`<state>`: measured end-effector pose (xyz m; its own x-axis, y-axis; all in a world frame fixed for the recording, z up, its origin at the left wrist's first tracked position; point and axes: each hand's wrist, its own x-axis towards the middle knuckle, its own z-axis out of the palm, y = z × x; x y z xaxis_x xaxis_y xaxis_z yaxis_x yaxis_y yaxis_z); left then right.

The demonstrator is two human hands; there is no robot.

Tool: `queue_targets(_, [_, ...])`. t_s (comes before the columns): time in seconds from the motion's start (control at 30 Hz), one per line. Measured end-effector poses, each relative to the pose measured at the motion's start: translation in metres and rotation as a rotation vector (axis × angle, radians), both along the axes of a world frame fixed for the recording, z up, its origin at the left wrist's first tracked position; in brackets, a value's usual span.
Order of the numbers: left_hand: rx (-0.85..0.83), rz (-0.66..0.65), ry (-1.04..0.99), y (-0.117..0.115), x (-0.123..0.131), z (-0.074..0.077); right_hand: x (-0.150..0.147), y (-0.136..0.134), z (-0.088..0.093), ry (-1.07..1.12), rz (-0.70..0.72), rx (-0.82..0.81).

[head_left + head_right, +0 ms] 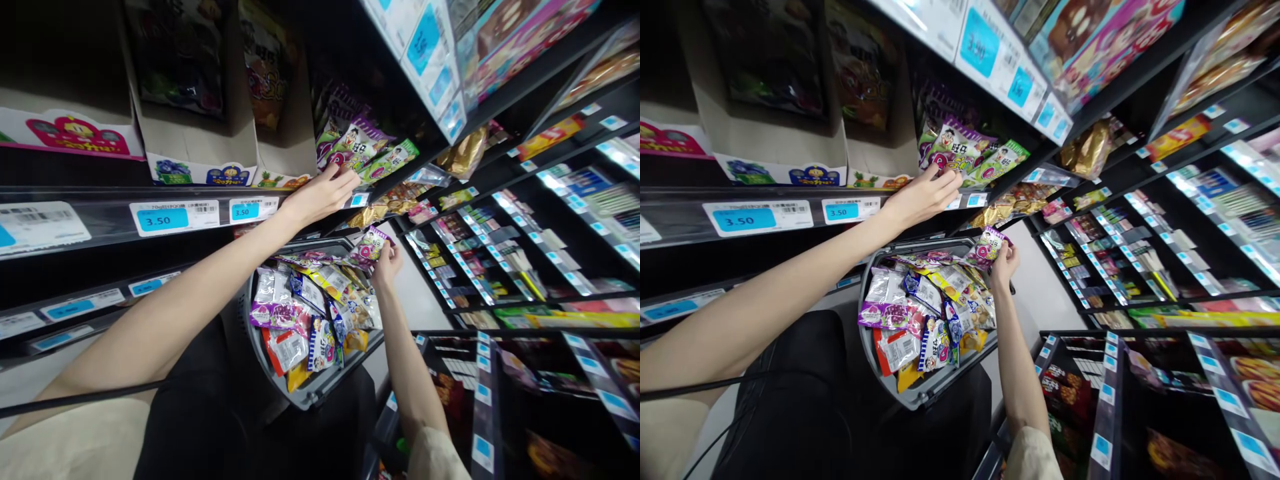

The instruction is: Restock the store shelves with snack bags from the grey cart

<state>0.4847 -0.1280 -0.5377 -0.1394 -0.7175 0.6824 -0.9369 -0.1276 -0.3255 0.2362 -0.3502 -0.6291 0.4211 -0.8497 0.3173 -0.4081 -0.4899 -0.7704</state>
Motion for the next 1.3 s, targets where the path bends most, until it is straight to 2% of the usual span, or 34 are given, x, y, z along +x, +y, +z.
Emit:
queue_targets(0.1, [-0.005, 0.023, -0.041, 0.001, 0.0, 0.001, -0.002, 0.018, 0.005, 0.077, 0.053, 0.101])
queue_targets(0.2, [-0.013, 0.056, -0.087, 0.002, 0.0, 0.002, -0.007, 0.049, 0.001, 0.258, 0.205, 0.156])
queue_targets(0.37, [-0.078, 0.069, -0.105, 0.003, 0.0, 0.001, -0.023, 0.092, 0.002, 0.505, 0.412, 0.072])
queue_targets(0.43, [-0.107, 0.056, -0.084, 0.002, 0.0, 0.001, -0.031, 0.102, 0.007, 0.69, 0.481, 0.02])
queue_targets(0.5, [-0.128, 0.062, -0.082, 0.001, 0.0, 0.0, -0.037, 0.109, 0.011, 0.893, 0.507, -0.036])
queue_targets(0.57, [-0.155, 0.074, -0.096, 0.0, 0.0, -0.002, -0.04, 0.115, 0.013, 0.983, 0.493, -0.073])
queue_targets(0.67, [-0.199, 0.097, -0.136, -0.001, 0.0, -0.005, -0.04, 0.117, 0.017, 0.923, 0.45, -0.091])
queue_targets(0.73, [-0.211, 0.114, -0.155, -0.002, -0.001, -0.006, -0.038, 0.114, 0.024, 0.862, 0.391, -0.046])
queue_targets(0.83, [-0.212, 0.125, -0.151, -0.004, -0.001, -0.007, -0.033, 0.107, 0.046, 0.713, 0.314, 0.06])
queue_targets(0.9, [-0.202, 0.125, -0.148, -0.005, 0.0, -0.007, -0.026, 0.107, 0.069, 0.506, 0.286, 0.058])
queue_targets(1.0, [-0.184, 0.127, -0.152, -0.004, -0.001, -0.007, -0.004, 0.122, 0.107, 0.141, 0.213, -0.135])
queue_targets(1.1, [-0.175, 0.125, -0.155, -0.001, -0.001, -0.005, 0.033, 0.143, 0.142, -0.069, 0.199, -0.43])
queue_targets(1.2, [-0.177, 0.108, -0.122, 0.001, -0.003, -0.004, 0.083, 0.152, 0.166, -0.094, 0.27, -0.657])
queue_targets(1.3, [-0.186, 0.088, -0.1, 0.0, -0.003, -0.005, 0.137, 0.143, 0.183, -0.002, 0.277, -0.785])
